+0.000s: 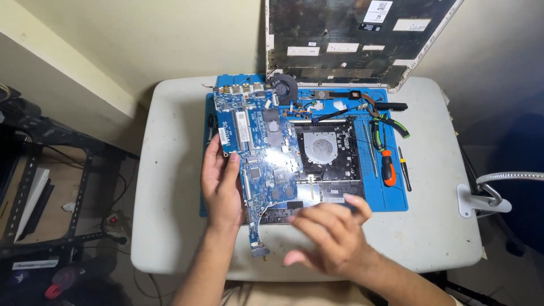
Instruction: Repairing a laptop by cleaning the chassis, installing the motherboard, and connecting internal ribbon cables.
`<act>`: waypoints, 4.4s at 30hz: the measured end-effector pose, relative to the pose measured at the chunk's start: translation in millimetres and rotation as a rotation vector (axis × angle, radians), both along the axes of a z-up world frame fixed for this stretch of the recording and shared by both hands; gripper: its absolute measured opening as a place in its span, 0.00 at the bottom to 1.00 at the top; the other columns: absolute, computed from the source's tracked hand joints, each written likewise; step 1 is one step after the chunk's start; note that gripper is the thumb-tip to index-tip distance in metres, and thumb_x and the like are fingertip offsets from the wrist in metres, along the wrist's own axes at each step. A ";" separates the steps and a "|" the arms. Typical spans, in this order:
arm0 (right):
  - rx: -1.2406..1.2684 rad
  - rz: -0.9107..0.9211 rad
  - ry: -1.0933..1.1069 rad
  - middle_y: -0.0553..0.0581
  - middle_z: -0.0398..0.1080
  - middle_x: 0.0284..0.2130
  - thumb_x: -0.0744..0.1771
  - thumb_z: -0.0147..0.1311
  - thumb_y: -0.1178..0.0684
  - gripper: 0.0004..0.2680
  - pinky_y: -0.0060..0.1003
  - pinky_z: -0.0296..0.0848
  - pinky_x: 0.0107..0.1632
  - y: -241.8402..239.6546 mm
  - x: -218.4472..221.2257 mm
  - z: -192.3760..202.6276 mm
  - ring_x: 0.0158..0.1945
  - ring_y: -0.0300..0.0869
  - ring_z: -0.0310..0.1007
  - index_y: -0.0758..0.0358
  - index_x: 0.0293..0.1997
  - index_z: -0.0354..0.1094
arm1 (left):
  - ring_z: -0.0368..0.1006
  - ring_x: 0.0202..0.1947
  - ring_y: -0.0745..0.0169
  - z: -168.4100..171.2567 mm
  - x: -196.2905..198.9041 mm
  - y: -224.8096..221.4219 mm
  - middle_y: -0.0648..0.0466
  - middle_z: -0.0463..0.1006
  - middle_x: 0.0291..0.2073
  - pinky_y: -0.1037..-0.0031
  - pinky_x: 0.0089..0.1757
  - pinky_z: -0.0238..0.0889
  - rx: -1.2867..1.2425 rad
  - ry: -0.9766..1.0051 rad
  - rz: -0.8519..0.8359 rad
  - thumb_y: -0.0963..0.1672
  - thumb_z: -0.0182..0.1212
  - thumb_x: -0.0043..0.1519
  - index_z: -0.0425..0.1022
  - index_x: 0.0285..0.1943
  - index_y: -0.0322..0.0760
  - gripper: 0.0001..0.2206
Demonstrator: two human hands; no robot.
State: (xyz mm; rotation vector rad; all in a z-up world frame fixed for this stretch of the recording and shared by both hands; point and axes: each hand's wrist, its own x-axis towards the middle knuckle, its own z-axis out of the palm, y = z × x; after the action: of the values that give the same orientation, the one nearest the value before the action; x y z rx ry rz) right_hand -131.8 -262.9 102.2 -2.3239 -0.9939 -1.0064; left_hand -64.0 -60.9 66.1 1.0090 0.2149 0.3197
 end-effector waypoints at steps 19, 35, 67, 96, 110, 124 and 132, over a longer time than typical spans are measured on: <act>1.379 0.173 1.397 0.60 0.75 0.43 0.71 0.44 0.43 0.20 0.35 0.86 0.38 -50.2 49.8 -80.5 0.35 0.41 0.80 0.64 0.69 0.58 | 0.79 0.40 0.56 -18.0 9.8 28.4 0.40 0.79 0.47 0.66 0.42 0.77 -0.161 0.153 -0.779 0.39 0.58 0.62 0.63 0.63 0.29 0.19; 1.051 0.292 1.659 0.64 0.76 0.52 0.69 0.45 0.42 0.19 0.40 0.82 0.48 -28.7 11.6 -50.6 0.41 0.47 0.81 0.66 0.62 0.60 | 0.75 0.50 0.54 20.3 8.3 49.9 0.40 0.77 0.54 0.69 0.51 0.69 0.006 0.212 -0.380 0.39 0.55 0.62 0.62 0.70 0.32 0.24; 0.973 0.020 1.354 0.57 0.65 0.30 0.67 0.53 0.65 0.10 0.37 0.78 0.41 -93.1 66.0 -73.9 0.34 0.39 0.66 0.77 0.53 0.74 | 0.77 0.53 0.55 -116.7 -8.3 12.0 0.50 0.76 0.54 0.51 0.59 0.69 -0.261 0.074 -0.304 0.46 0.49 0.71 0.61 0.74 0.41 0.21; 0.112 -0.137 1.134 0.61 0.76 0.39 0.68 0.56 0.54 0.10 0.48 0.71 0.52 -74.0 94.5 -46.4 0.44 0.51 0.76 0.65 0.53 0.77 | 0.72 0.47 0.54 -52.7 -27.0 77.8 0.54 0.78 0.43 0.63 0.49 0.67 1.269 0.280 -0.111 0.52 0.74 0.55 0.78 0.64 0.41 0.28; -0.113 -0.160 0.939 0.54 0.72 0.40 0.68 0.58 0.45 0.12 0.46 0.67 0.57 -54.3 100.1 -57.3 0.50 0.50 0.70 0.58 0.53 0.77 | 0.72 0.50 0.49 -65.0 -15.5 96.3 0.52 0.77 0.44 0.59 0.53 0.63 1.336 0.236 -0.096 0.50 0.74 0.56 0.76 0.64 0.39 0.28; -0.103 -0.226 0.637 0.46 0.71 0.39 0.67 0.59 0.43 0.10 0.41 0.66 0.57 -53.9 93.5 -84.7 0.51 0.43 0.70 0.48 0.51 0.78 | 0.72 0.42 0.49 -69.8 -19.8 92.8 0.50 0.77 0.44 0.57 0.47 0.66 1.275 0.223 -0.011 0.47 0.76 0.54 0.76 0.65 0.38 0.28; -0.152 -0.305 0.577 0.42 0.71 0.38 0.67 0.60 0.42 0.09 0.40 0.65 0.58 -53.4 99.5 -96.2 0.52 0.39 0.70 0.41 0.50 0.78 | 0.75 0.43 0.46 -70.4 -15.0 83.8 0.48 0.77 0.45 0.57 0.45 0.69 1.272 0.193 0.047 0.44 0.77 0.54 0.76 0.65 0.38 0.27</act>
State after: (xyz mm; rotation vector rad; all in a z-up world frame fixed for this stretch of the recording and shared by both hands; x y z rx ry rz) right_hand -32.4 -316.3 6.1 -2.7109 -0.5084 -0.3101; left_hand -79.1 22.9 -4.3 2.2993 0.2014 0.4015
